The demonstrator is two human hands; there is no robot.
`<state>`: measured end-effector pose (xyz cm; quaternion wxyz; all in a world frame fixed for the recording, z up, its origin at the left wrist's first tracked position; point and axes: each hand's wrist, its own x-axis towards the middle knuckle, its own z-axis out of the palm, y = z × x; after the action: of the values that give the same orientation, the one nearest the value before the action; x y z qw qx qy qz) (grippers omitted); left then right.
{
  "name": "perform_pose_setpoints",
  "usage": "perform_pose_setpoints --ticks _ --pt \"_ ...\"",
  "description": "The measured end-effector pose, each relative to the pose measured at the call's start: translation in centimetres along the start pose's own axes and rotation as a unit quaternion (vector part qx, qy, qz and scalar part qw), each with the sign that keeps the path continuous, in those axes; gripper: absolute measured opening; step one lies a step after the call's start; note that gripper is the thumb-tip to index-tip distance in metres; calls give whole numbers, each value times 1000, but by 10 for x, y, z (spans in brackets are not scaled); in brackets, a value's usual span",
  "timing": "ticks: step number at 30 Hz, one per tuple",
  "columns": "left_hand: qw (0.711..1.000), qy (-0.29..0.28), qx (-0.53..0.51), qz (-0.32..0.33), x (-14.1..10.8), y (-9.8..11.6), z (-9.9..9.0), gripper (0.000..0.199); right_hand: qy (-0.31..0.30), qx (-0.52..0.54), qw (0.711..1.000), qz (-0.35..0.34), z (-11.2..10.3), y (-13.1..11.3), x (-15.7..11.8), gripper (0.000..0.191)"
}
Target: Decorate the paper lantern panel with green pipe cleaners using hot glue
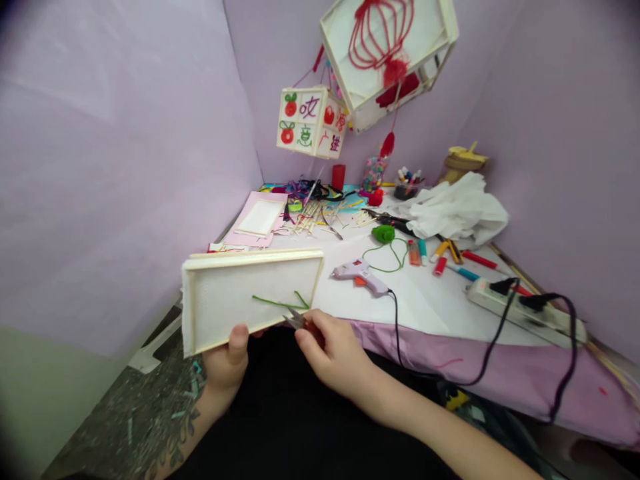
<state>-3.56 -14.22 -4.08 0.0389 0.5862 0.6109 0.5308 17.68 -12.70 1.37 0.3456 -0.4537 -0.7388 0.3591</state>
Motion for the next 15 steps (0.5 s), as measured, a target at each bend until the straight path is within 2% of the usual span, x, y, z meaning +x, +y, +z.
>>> perform_pose_setpoints --ticks 2,5,8,15 --pt "999 7 29 20 -3 -8 4 49 7 5 999 35 1 -1 2 21" --pt "997 -38 55 45 -8 -17 11 54 11 31 996 87 2 2 8 27" --pt "996 -54 56 53 -9 -21 16 60 3 37 991 128 4 7 14 30" --pt "994 -72 67 39 -9 -20 17 63 -4 33 990 138 6 10 17 32"
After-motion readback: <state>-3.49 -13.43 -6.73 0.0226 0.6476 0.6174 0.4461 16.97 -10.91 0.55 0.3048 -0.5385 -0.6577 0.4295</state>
